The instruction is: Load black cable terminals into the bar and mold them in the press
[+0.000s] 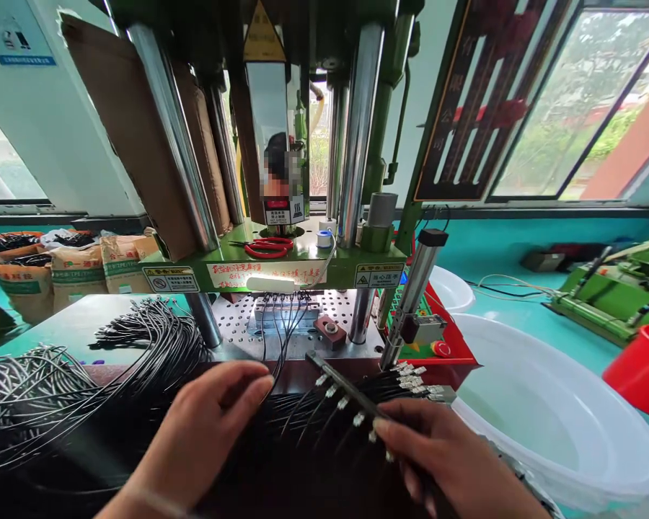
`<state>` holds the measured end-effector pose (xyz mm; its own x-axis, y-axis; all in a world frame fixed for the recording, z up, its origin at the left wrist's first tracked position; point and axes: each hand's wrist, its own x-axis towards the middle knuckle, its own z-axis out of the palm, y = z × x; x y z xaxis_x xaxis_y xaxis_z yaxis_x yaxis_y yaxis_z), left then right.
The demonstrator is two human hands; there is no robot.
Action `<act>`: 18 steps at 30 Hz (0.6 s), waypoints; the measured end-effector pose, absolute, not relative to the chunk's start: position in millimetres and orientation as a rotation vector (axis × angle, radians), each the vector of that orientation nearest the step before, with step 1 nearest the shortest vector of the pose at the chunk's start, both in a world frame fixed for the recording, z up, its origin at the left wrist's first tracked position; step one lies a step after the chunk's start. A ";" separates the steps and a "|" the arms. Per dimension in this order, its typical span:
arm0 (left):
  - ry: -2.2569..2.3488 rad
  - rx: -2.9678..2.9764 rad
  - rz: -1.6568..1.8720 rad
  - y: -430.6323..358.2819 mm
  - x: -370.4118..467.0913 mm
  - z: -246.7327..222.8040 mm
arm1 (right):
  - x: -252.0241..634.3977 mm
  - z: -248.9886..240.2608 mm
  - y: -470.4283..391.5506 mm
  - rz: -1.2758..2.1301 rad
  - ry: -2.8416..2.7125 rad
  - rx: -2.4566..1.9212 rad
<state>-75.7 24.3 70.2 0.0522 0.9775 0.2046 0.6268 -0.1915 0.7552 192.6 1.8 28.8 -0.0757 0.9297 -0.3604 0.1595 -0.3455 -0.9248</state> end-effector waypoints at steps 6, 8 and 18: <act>1.338 1.053 0.879 99.1 -92.5 57.9 | 195.0 34.1 64.1 1.099 -1.659 -1.671; 1.238 0.944 0.783 116.0 -85.7 44.0 | 192.4 25.0 72.4 1.050 -1.684 -1.676; 1.065 0.600 0.720 151.1 -65.4 -1.1 | 184.1 28.6 76.0 0.760 -1.855 -1.576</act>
<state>-65.4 151.1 -1.1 0.3031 0.7712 -0.5598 -0.2321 0.6294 0.7416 184.1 76.0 28.6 -0.1312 0.9890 0.0686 0.6568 0.1386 -0.7412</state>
